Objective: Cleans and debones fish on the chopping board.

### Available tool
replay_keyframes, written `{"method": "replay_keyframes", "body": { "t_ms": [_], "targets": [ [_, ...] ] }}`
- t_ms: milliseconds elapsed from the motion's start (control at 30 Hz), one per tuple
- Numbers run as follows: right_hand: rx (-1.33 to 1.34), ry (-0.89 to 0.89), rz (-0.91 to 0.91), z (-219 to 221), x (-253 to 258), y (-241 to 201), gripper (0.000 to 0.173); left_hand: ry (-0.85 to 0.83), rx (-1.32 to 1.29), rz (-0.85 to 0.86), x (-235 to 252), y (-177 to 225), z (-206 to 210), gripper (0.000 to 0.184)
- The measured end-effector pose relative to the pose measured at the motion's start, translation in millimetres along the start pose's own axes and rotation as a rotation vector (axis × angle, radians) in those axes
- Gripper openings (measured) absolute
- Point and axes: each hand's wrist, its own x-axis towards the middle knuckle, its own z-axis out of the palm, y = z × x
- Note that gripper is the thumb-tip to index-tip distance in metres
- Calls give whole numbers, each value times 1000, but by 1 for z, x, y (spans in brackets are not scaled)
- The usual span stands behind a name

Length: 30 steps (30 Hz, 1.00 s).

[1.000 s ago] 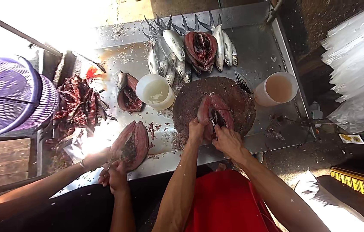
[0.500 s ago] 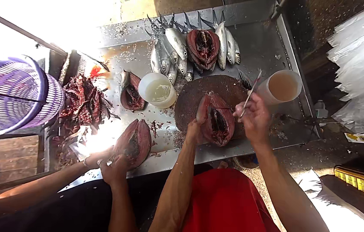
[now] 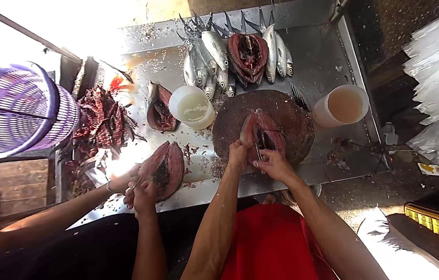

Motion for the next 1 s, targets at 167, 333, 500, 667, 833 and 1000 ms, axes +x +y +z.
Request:
{"method": "replay_keyframes", "body": {
  "t_ms": [167, 333, 500, 667, 833, 1000],
  "targets": [
    [1399, -89, 131, -1, 1, 10, 41, -53, 2, 31, 2, -5, -5, 23],
    [477, -40, 49, 3, -6, 15, 38, -137, 39, -12, 7, 7, -12, 24],
    [-589, 19, 114, 10, -12, -5, 58, -48, 194, -17, 15, 19, 1, 31],
    [-599, 25, 100, 15, -8, -20, 46, -19, 93, -4, 10, 10, 1, 27],
    [1194, 2, 81, -7, 13, -5, 33, -40, 16, 19, 11, 4, -5, 23],
    [999, -35, 9, 9, 10, 7, 30, -147, 165, 82, 21, 18, -7, 24]
  ]
}}
